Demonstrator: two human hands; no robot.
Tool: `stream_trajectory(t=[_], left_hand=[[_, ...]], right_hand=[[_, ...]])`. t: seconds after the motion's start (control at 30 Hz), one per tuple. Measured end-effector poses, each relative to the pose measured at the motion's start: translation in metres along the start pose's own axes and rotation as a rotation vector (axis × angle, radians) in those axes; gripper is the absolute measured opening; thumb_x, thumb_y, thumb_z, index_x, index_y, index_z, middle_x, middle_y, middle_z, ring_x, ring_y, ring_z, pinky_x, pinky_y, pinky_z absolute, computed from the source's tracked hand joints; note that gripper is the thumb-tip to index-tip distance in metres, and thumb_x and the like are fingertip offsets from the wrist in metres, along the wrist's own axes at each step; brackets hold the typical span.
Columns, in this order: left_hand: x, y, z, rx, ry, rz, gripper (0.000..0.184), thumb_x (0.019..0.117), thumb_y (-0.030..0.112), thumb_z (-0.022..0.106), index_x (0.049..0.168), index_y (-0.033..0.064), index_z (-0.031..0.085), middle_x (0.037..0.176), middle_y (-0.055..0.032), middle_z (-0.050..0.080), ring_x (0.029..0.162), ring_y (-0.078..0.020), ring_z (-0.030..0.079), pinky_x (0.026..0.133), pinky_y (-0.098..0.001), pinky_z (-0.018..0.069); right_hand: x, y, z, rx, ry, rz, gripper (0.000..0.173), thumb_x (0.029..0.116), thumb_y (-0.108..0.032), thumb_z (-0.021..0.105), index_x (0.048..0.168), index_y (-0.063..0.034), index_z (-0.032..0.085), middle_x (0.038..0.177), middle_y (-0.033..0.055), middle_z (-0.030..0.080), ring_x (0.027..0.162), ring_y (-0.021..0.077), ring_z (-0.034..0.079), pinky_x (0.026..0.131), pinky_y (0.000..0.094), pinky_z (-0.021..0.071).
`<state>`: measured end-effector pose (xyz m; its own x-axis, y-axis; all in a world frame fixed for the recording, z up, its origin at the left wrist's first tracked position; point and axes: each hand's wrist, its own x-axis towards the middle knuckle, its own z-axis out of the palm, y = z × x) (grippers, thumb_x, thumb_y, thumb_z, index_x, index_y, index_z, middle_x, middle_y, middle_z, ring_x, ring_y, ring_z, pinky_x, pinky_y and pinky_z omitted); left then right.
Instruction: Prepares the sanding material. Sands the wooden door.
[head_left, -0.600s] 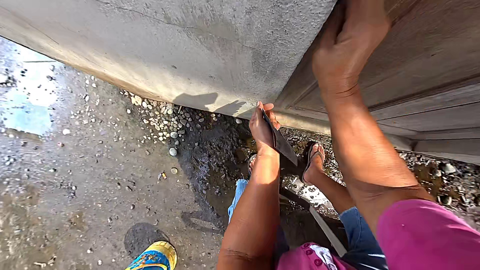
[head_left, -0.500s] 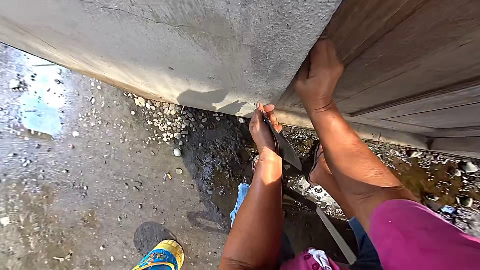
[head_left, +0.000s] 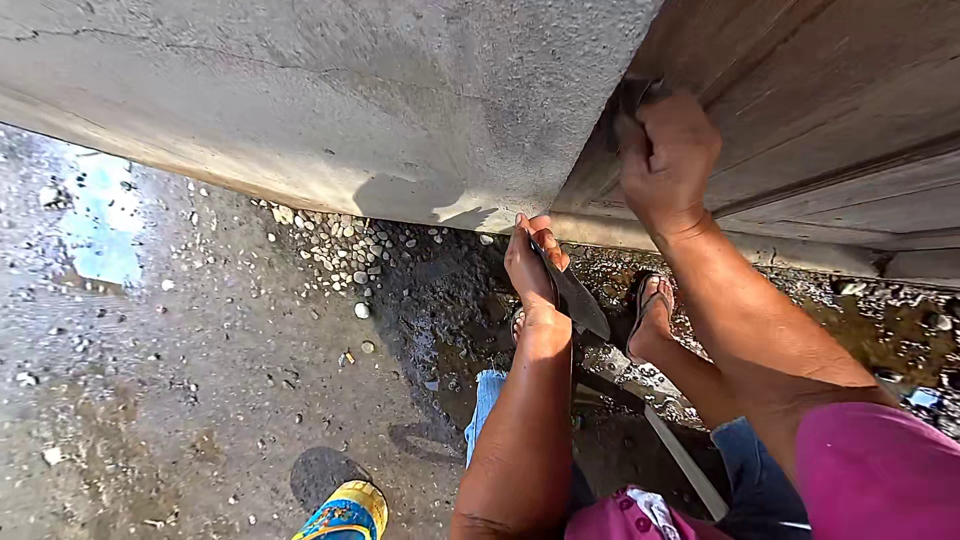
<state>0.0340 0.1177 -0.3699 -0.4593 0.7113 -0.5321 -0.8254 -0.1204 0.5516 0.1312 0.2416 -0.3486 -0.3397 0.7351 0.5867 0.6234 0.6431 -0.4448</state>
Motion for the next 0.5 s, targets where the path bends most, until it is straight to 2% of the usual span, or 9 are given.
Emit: stream_trajectory(t=[0.07, 0.13, 0.17, 0.2, 0.23, 0.3, 0.33, 0.4, 0.5], left_hand=[[-0.004, 0.001, 0.005, 0.012, -0.004, -0.009, 0.051, 0.1131, 0.037, 0.023, 0.093, 0.0105, 0.061, 0.051, 0.0073, 0.047, 0.035, -0.0037, 0.042, 0.036, -0.0182, 0.0394], [-0.008, 0.006, 0.007, 0.042, -0.034, 0.009, 0.05, 0.1131, 0.039, 0.022, 0.095, 0.0138, 0.061, 0.053, 0.0087, 0.047, 0.036, -0.0029, 0.041, 0.037, -0.0172, 0.0389], [-0.011, 0.008, 0.005, 0.072, -0.075, 0.008, 0.049, 0.1128, 0.042, 0.021, 0.097, 0.0175, 0.06, 0.055, 0.01, 0.046, 0.038, -0.0019, 0.042, 0.04, -0.0159, 0.0399], [-0.011, 0.006, 0.004, 0.068, -0.085, 0.021, 0.049, 0.1127, 0.042, 0.021, 0.096, 0.0174, 0.06, 0.055, 0.0098, 0.046, 0.038, -0.002, 0.042, 0.04, -0.0159, 0.0405], [-0.007, 0.002, 0.006, 0.04, -0.061, 0.047, 0.048, 0.113, 0.038, 0.024, 0.095, 0.0139, 0.061, 0.053, 0.0085, 0.048, 0.037, -0.0027, 0.043, 0.038, -0.017, 0.0407], [-0.007, 0.0, 0.009, 0.032, -0.002, 0.051, 0.047, 0.1132, 0.036, 0.027, 0.095, 0.0108, 0.062, 0.053, 0.0075, 0.048, 0.037, -0.0034, 0.044, 0.038, -0.0177, 0.0404], [-0.006, 0.003, 0.011, 0.043, 0.015, 0.042, 0.046, 0.1133, 0.036, 0.026, 0.096, 0.0104, 0.061, 0.053, 0.0073, 0.047, 0.037, -0.0036, 0.042, 0.038, -0.018, 0.0396], [-0.007, 0.007, 0.01, 0.034, 0.03, 0.024, 0.047, 0.1133, 0.036, 0.025, 0.097, 0.0099, 0.061, 0.053, 0.0071, 0.047, 0.037, -0.0036, 0.042, 0.038, -0.0183, 0.0394], [-0.009, 0.005, 0.014, 0.022, 0.066, -0.028, 0.049, 0.1134, 0.037, 0.023, 0.095, 0.0094, 0.06, 0.051, 0.0069, 0.046, 0.035, -0.0037, 0.041, 0.036, -0.0182, 0.0376]], right_hand=[[0.018, 0.001, 0.009, -0.035, 0.242, -0.146, 0.02, 0.1022, -0.01, 0.058, 0.093, 0.0034, 0.069, 0.089, 0.0226, 0.068, 0.076, 0.0319, 0.069, 0.06, 0.0412, 0.0528], [0.002, 0.013, 0.041, -0.07, 0.243, -0.144, 0.017, 0.1, -0.007, 0.058, 0.093, 0.0031, 0.069, 0.089, 0.0228, 0.069, 0.07, 0.0338, 0.069, 0.054, 0.0437, 0.053], [-0.014, 0.021, 0.059, -0.096, 0.16, -0.093, 0.017, 0.099, -0.007, 0.057, 0.092, 0.0025, 0.069, 0.089, 0.0228, 0.069, 0.068, 0.0353, 0.069, 0.051, 0.0461, 0.0523], [-0.036, 0.027, 0.073, -0.131, -0.001, 0.011, 0.017, 0.0982, -0.008, 0.056, 0.091, 0.0021, 0.068, 0.088, 0.0232, 0.068, 0.068, 0.0385, 0.069, 0.051, 0.0507, 0.0524], [-0.052, 0.035, 0.083, -0.171, -0.239, 0.166, 0.018, 0.0981, -0.01, 0.056, 0.094, 0.0018, 0.069, 0.092, 0.0243, 0.07, 0.076, 0.0431, 0.071, 0.058, 0.0578, 0.0541], [-0.06, 0.052, 0.087, -0.189, -0.776, 0.587, 0.022, 0.0992, -0.015, 0.057, 0.107, 0.0, 0.071, 0.11, 0.0275, 0.07, 0.105, 0.0486, 0.068, 0.081, 0.0691, 0.0511], [-0.053, 0.061, 0.083, -0.162, -0.879, 0.687, 0.023, 0.0994, -0.017, 0.058, 0.108, 0.0001, 0.071, 0.113, 0.0285, 0.069, 0.11, 0.0489, 0.065, 0.086, 0.0707, 0.0491], [-0.037, 0.051, 0.047, -0.091, -0.813, 0.601, 0.025, 0.1014, -0.021, 0.058, 0.104, 0.0006, 0.071, 0.106, 0.0273, 0.07, 0.105, 0.0473, 0.067, 0.087, 0.0683, 0.0491], [-0.011, 0.009, -0.006, 0.006, -0.264, 0.153, 0.024, 0.1026, -0.018, 0.058, 0.094, 0.0015, 0.071, 0.094, 0.0213, 0.07, 0.084, 0.0368, 0.07, 0.072, 0.0543, 0.055]])
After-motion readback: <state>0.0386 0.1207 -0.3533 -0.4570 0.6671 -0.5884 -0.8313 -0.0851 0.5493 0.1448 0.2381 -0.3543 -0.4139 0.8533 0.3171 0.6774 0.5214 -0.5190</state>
